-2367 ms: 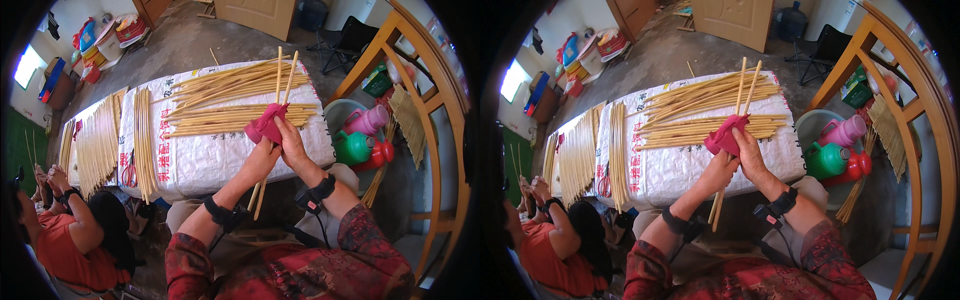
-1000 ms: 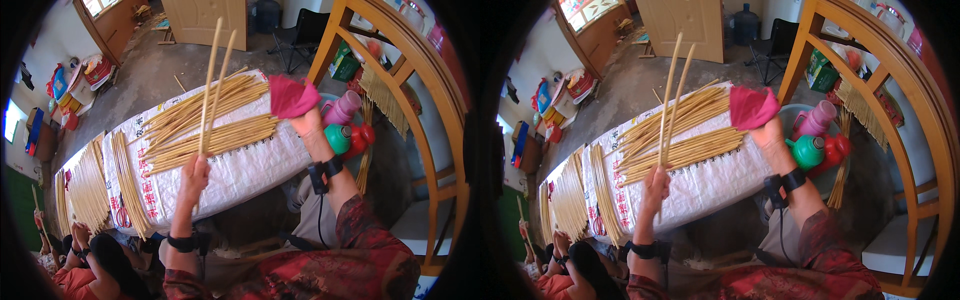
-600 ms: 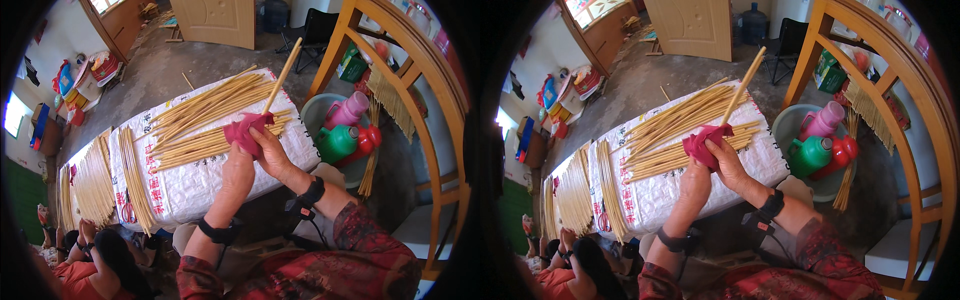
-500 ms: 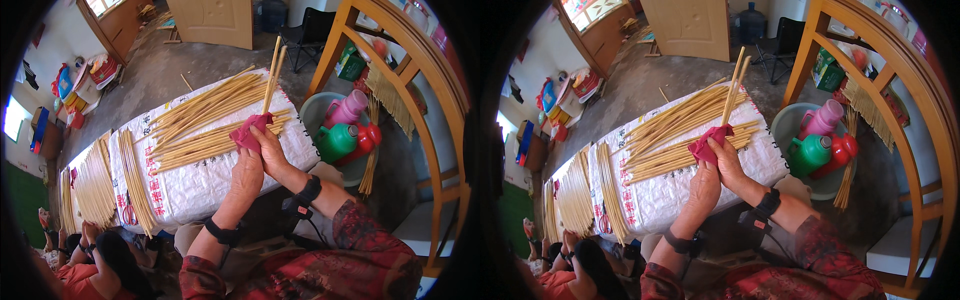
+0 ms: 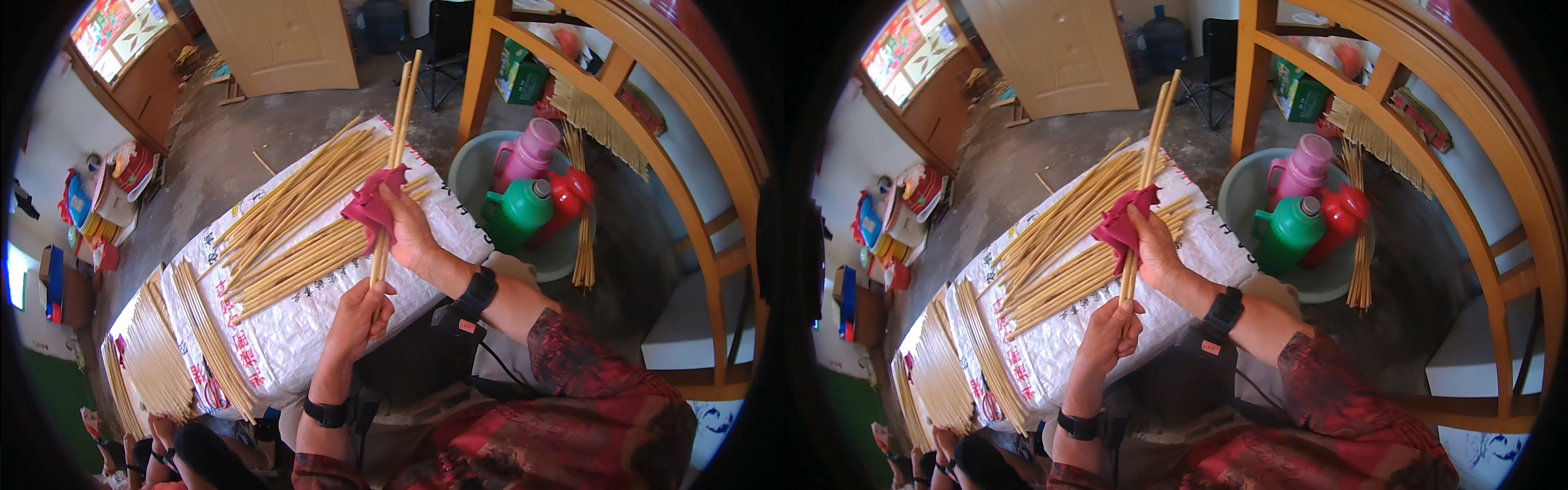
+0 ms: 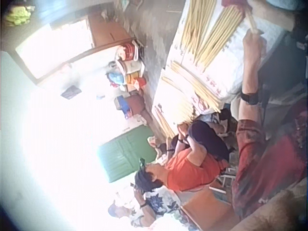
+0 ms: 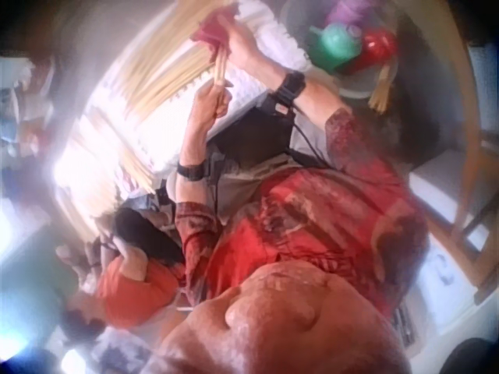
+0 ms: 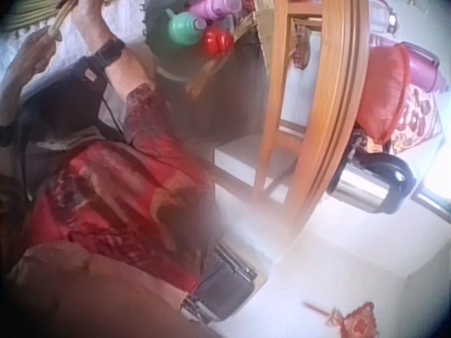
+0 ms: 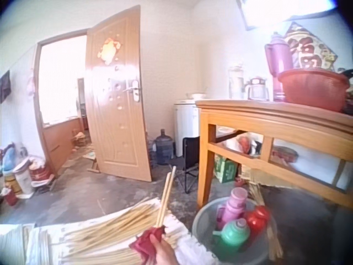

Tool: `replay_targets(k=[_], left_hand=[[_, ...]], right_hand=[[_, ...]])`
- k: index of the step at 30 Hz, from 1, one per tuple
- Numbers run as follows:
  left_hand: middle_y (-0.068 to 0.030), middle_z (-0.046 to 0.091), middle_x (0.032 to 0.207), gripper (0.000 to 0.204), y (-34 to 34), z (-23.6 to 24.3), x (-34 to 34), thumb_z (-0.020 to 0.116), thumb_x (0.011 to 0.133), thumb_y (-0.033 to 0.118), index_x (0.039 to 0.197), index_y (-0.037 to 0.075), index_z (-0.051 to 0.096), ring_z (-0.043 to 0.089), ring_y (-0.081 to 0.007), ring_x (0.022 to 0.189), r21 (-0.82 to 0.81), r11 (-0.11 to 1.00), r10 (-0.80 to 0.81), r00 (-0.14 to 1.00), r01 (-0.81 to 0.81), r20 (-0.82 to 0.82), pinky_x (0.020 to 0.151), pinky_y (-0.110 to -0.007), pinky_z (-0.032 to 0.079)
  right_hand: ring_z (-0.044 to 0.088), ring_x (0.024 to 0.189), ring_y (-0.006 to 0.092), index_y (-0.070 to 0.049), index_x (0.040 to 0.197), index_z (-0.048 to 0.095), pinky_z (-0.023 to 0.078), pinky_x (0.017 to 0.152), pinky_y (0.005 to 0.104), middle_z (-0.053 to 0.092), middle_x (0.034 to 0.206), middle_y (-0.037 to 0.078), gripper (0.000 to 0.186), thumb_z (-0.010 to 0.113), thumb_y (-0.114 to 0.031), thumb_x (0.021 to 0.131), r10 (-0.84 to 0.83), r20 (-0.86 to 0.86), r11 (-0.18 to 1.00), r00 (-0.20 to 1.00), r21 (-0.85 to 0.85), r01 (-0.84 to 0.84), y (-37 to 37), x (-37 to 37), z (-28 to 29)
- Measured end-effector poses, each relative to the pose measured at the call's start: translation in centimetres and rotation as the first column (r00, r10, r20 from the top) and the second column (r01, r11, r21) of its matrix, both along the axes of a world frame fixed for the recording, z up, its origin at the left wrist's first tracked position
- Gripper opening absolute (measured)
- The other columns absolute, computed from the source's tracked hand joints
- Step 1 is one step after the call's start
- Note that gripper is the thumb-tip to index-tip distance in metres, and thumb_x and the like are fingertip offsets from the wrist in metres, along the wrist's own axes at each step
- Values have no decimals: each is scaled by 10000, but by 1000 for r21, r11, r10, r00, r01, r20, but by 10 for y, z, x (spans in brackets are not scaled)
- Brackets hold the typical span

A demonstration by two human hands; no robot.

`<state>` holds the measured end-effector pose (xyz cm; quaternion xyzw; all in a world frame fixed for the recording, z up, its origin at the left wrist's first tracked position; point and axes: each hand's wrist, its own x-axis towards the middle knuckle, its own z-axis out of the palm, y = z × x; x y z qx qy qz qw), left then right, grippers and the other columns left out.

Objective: The person uses a pink cloth to wipe down and polish several long, thin wooden sticks one at a time while sitting at a table in a workshop.

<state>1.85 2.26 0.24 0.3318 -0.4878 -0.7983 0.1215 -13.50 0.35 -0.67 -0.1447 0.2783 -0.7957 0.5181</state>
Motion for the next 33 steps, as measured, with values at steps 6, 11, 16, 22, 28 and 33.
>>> replay_targets(k=[6, 11, 16, 22, 28, 33], left_hand=[[31, 344, 505, 196, 16, 7, -11, 382, 883, 196, 783, 41, 447, 287, -36, 373, -169, 984, 76, 992, -57, 105, 333, -179, 231], [56, 315, 496, 172, 15, 10, 6, 391, 877, 166, 769, 50, 457, 272, -20, 387, -360, 927, -11, 967, 105, 253, 338, -177, 209], [64, 303, 497, 169, 14, 12, 13, 397, 877, 169, 793, 45, 474, 263, -18, 392, -240, 970, 5, 976, 49, 219, 341, -175, 204], [-59, 391, 532, 152, 0, 7, -12, 403, 840, 109, 796, -9, 487, 388, -130, 458, -596, 803, 136, 966, 24, 221, 425, -263, 329], [-32, 395, 524, 200, 1, -2, -22, 382, 866, 195, 783, 23, 442, 354, -107, 402, -498, 867, 129, 980, -37, 152, 365, -235, 277], [24, 363, 484, 223, 10, -7, -15, 385, 877, 212, 747, 42, 447, 314, -52, 373, -599, 796, 38, 979, 91, 198, 336, -207, 250]], right_hand=[[539, 586, 118, -67, 906, 489, 439, 441, 243, 546, 737, 28, 234, 477, -292, 844, -39, -38, 998, 999, 42, 41, -6, -6, 5], [533, 532, 151, -67, 925, 475, 434, 415, 280, 559, 733, 52, 245, 483, -296, 840, -179, -59, 983, 982, 16, 180, -15, -56, 11], [531, 523, 163, -85, 948, 475, 431, 404, 284, 567, 752, 54, 256, 489, -314, 834, -259, 32, 966, 965, -13, 260, -21, -70, 14], [516, 542, 96, -78, 920, 469, 435, 437, 235, 542, 724, 25, 272, 478, -338, 840, 16, -59, 999, 998, 47, -13, 0, 28, -9], [505, 579, 76, -87, 908, 461, 428, 449, 214, 518, 737, 14, 231, 475, -309, 846, 68, -105, 995, 992, 75, -60, 14, 27, -6], [510, 506, 96, -79, 889, 474, 408, 360, 222, 527, 686, 15, 209, 466, -284, 849, -143, -32, 983, 989, 113, 146, -6, -11, 2]])
